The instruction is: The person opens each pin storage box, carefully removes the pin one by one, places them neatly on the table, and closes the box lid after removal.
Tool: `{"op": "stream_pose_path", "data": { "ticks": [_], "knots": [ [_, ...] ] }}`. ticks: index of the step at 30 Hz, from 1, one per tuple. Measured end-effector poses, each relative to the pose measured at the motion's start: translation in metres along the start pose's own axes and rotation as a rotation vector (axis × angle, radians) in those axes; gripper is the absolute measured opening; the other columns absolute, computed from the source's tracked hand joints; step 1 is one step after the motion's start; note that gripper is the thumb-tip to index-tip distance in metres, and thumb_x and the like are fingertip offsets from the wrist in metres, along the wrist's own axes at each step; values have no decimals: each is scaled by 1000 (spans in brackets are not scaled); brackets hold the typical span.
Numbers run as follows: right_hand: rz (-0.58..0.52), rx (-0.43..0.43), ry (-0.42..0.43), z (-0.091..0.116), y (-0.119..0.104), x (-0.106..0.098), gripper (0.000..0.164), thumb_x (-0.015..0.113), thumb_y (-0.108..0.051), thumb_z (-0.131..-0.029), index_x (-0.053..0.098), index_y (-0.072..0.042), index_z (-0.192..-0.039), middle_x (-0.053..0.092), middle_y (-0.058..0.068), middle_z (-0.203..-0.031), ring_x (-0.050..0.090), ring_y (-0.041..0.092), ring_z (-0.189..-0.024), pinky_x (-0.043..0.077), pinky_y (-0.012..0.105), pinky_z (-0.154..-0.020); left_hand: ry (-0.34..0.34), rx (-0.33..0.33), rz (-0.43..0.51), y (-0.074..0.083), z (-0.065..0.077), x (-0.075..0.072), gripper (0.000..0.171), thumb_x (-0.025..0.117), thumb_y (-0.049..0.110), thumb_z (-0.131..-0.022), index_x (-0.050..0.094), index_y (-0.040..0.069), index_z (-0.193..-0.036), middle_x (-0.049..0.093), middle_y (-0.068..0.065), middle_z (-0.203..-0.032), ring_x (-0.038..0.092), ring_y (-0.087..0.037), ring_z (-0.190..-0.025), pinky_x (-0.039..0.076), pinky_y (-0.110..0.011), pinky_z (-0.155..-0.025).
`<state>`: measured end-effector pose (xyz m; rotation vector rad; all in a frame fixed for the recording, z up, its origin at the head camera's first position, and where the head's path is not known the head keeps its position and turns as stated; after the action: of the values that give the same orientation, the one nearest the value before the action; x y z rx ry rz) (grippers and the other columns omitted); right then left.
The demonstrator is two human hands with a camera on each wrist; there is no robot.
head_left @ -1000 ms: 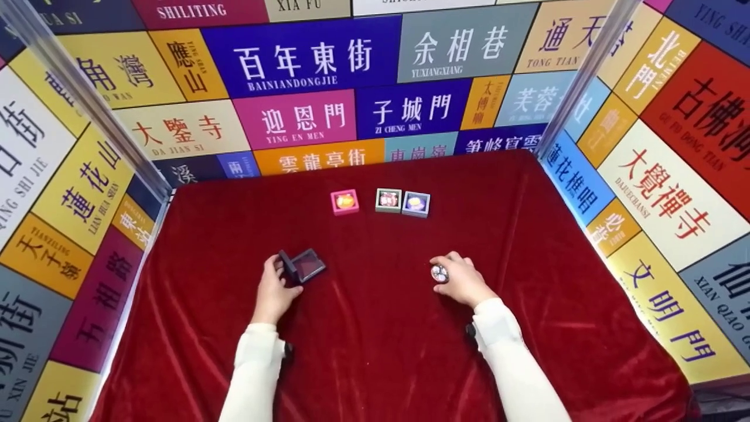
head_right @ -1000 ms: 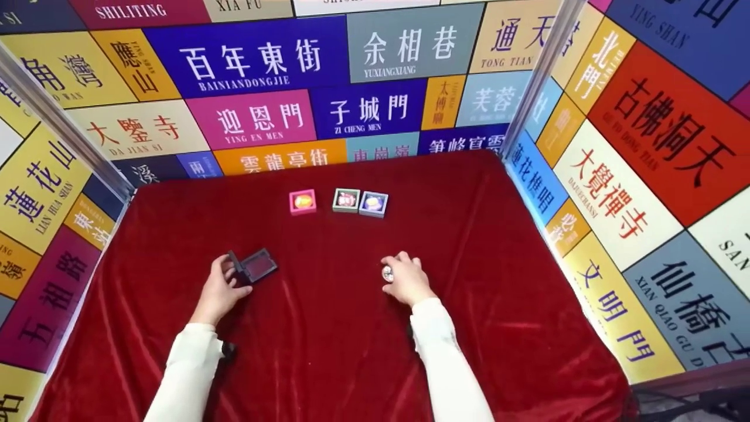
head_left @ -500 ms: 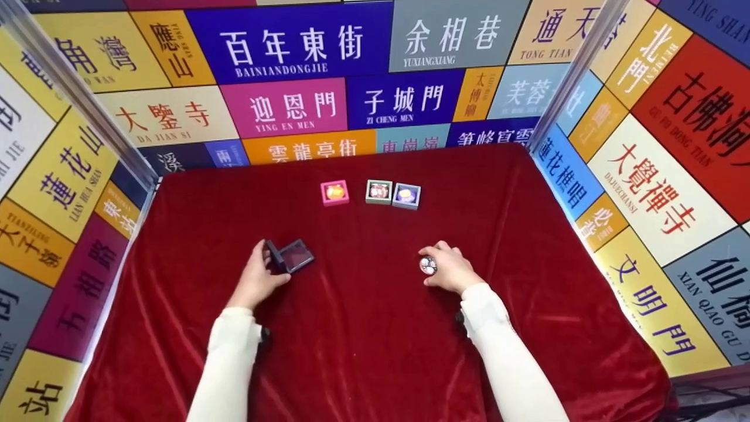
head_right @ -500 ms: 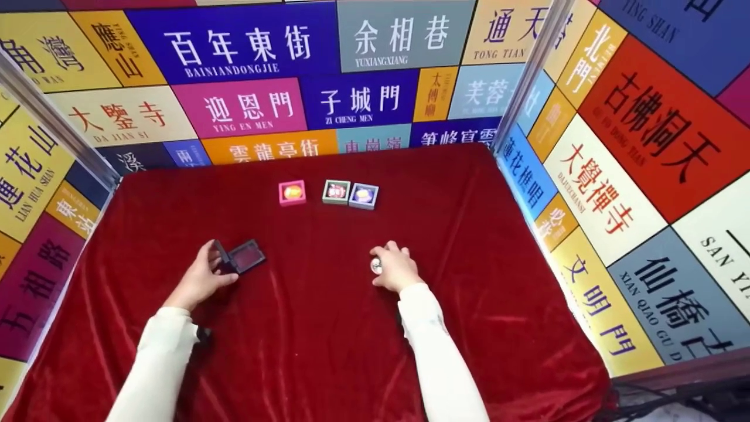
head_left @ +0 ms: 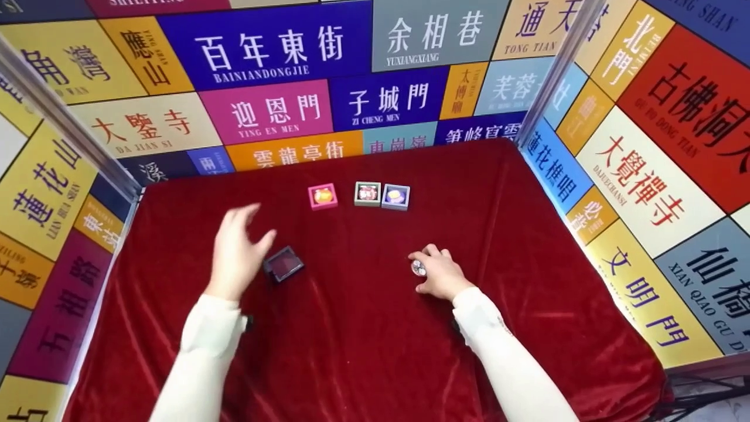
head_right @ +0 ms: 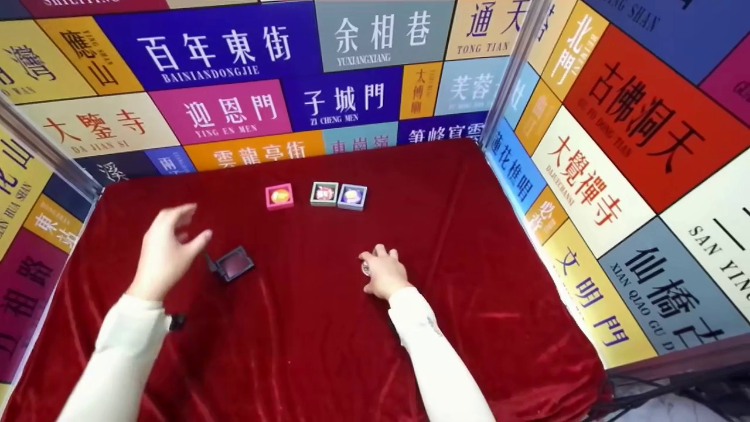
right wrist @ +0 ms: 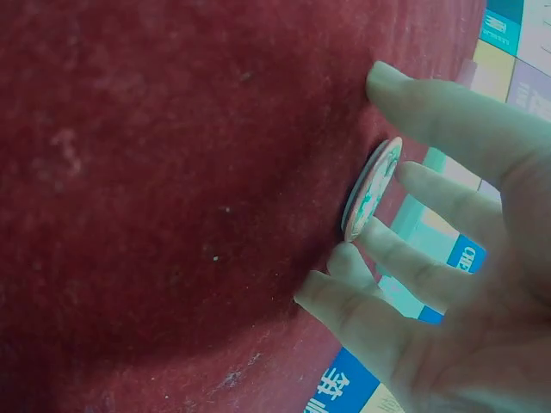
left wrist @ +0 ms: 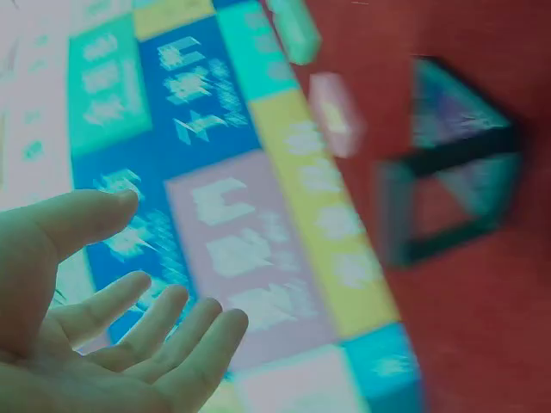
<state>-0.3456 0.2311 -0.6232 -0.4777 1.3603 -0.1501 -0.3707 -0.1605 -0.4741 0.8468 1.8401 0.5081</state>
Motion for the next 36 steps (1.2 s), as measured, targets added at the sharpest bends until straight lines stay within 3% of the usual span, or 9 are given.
{"op": "stream_pose_path", "data": {
  "ticks": [2,5,10,16,22,27,32,36],
  "knots": [
    [1,2,1,0,-1,0,74,98,-11,-78,67,-11,-145,55,14,-134,51,44,-120,58,58,-88,-39,49,-11,23,-14,6,60,86,5,-92,61,-7,-145,61,-27,-138,59,-41,-128,43,-50,-116],
    [-1,4,3,0,-1,1,74,98,-10,-78,67,-11,-145,55,15,-134,51,44,-120,58,58,-87,-126,90,-35,47,-33,26,62,85,9,-94,59,-4,-149,59,-25,-141,57,-39,-133,39,-48,-120],
    [-8,14,-10,-1,2,2,75,98,-11,-79,66,-12,-146,54,14,-136,50,43,-121,58,58,-84,-274,99,-79,55,-57,77,68,86,12,-94,54,-2,-153,56,-24,-142,58,-37,-131,42,-46,-118],
    [3,24,-21,-5,4,6,77,98,-15,-80,65,-15,-149,53,13,-139,49,41,-124,59,57,-82,-427,54,-175,32,-77,137,73,86,15,-94,51,0,-156,51,-24,-150,55,-40,-135,45,-49,-115],
    [12,2,-13,-1,-1,7,74,98,-14,-81,66,-15,-147,53,13,-138,50,42,-123,59,57,-82,-521,-59,-235,-7,-82,178,78,85,19,-95,47,-1,-159,44,-30,-159,47,-48,-144,43,-54,-117],
    [6,-16,1,1,-2,8,69,97,-14,-82,68,-15,-145,53,13,-138,50,41,-122,58,58,-81,-521,-130,-282,-36,-90,205,71,84,26,-98,52,-1,-155,42,-28,-160,44,-48,-146,43,-56,-117],
    [23,-12,-1,4,3,10,66,96,-16,-84,69,-17,-144,53,12,-139,50,39,-121,58,55,-79,-518,-128,-314,-49,-96,230,68,81,31,-100,54,0,-154,40,-25,-161,35,-45,-152,47,-63,-110],
    [15,-26,20,3,3,6,63,95,-16,-85,70,-17,-143,53,12,-142,50,40,-123,58,55,-77,-498,-137,-346,-57,-104,238,69,81,32,-100,53,3,-156,40,-23,-162,33,-43,-153,48,-69,-106]
  ]
}}
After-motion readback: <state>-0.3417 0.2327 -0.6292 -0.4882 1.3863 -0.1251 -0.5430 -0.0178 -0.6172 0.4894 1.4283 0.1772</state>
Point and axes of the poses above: each hand's wrist, its own z-axis away from the middle knuckle, its own x-axis out of the palm, y = z × x, the point moved 9 cm from there along -z, towards the middle knuckle
